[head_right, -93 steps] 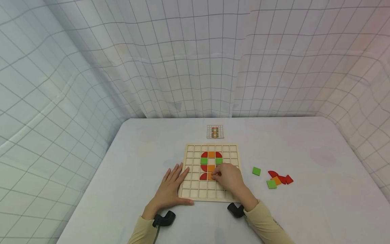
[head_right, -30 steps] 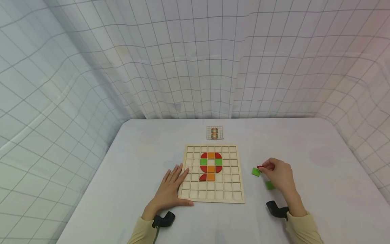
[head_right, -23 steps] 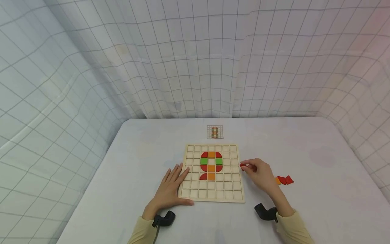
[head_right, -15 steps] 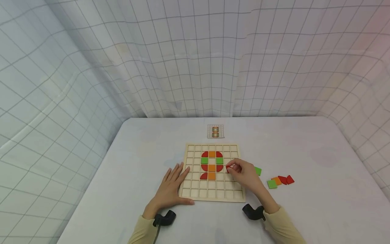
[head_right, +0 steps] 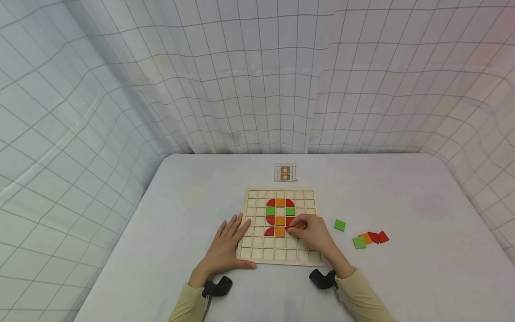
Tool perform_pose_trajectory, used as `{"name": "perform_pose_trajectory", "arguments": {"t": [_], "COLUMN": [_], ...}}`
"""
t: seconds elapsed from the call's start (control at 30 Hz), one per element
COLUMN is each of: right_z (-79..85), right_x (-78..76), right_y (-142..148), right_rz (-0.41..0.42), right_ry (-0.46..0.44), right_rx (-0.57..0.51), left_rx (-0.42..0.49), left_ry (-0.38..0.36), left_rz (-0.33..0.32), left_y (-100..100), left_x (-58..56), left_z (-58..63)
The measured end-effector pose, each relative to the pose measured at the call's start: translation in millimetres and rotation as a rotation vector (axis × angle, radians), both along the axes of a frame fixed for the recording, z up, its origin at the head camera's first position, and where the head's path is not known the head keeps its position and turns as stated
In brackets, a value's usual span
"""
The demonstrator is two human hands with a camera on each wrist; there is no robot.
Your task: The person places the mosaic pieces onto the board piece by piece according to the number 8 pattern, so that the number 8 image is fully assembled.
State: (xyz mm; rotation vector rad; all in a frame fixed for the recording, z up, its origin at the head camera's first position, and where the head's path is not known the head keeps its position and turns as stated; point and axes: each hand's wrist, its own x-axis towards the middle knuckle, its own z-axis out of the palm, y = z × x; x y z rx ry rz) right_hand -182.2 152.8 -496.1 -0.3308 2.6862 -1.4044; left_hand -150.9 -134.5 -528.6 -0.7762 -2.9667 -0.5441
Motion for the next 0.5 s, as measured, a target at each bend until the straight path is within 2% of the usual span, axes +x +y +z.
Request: {"name": "perform_pose_trajectory", "arguments": {"t": [0.23, 0.4, 0.5], "right_z": [-1.0, -3.1, -3.9], "right_x": [1.4, 2.7, 3.6], "right_y": [-2.7, -3.1, -4.1], "right_rz": [-0.067, -0.087, -0.091], "right_ry": [-0.003, -0.031, -0.017], "right_rx": [0.01, 0.006, 0.024], "left_rx": [-0.002, -0.002, -0.005], "left_ry": [0.0, -0.006, -0.007], "left_rz": [-0.004, -0.005, -0.006], "left_y": [-0.4, 0.0, 0.0], "left_x": [-0.2, -0.6, -0.7], "left_z": [-0.9, -0.7, -0.8]}}
